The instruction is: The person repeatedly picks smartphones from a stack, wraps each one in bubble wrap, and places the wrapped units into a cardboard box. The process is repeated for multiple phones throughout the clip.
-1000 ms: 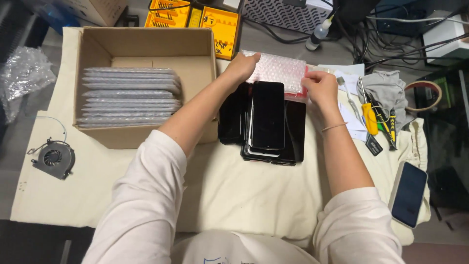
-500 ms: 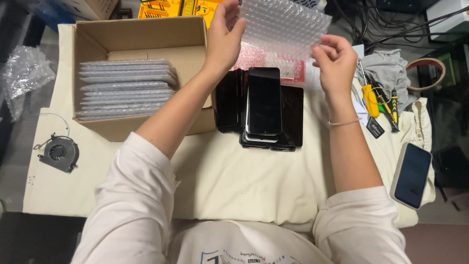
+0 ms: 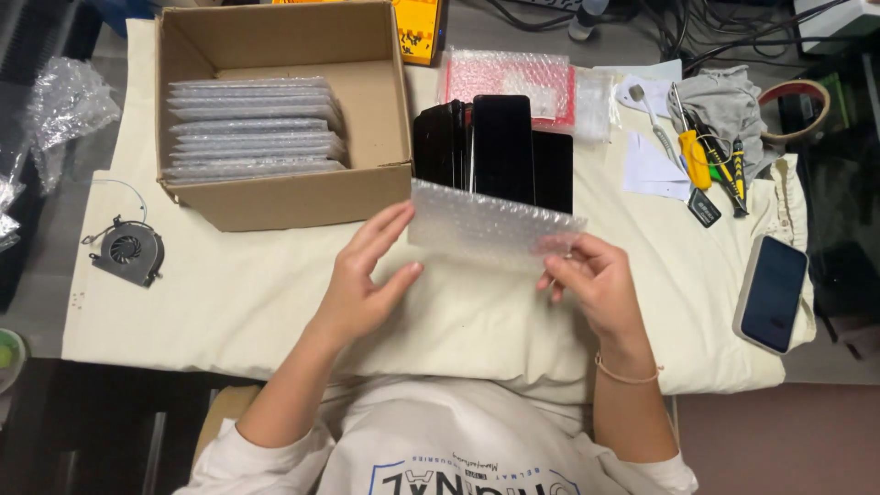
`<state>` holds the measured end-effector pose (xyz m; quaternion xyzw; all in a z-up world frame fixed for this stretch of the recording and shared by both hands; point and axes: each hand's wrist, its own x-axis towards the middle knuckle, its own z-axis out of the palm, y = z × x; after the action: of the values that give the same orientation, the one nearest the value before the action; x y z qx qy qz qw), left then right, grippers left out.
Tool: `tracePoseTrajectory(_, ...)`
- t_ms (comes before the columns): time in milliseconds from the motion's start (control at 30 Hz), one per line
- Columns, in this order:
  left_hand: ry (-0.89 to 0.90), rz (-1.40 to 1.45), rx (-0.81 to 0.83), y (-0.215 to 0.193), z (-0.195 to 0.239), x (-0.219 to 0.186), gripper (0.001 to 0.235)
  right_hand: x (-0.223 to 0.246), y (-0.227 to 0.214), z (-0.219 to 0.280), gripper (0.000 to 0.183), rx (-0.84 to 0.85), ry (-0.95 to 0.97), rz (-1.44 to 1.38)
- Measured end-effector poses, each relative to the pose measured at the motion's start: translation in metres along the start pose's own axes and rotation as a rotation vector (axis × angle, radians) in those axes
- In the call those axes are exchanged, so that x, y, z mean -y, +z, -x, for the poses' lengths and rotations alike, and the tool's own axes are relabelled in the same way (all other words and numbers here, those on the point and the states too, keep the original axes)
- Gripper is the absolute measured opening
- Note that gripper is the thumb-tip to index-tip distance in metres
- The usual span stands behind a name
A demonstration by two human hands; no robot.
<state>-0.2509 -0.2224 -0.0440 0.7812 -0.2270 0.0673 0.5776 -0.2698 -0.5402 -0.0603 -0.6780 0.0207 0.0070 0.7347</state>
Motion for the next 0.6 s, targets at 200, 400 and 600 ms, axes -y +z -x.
tracePoseTrajectory(200, 0.056, -0.304, -0.099, 0.001, 0.034, -0.015, 0.089, -0.003, 0.013, 0.028, 0.064, 0.411, 0.097, -0.104)
tracePoseTrajectory(400, 0.254, -0.854, 0.307, 0.018, 0.027, -0.046, 0.131, 0.010, 0.048, 0.037, 0.068, 0.590, 0.162, -0.253)
tracePoseTrajectory(600, 0.266, -0.898, 0.352, 0.020, 0.013, -0.022, 0.129, 0.004, 0.045, 0.036, 0.072, 0.625, 0.128, -0.246)
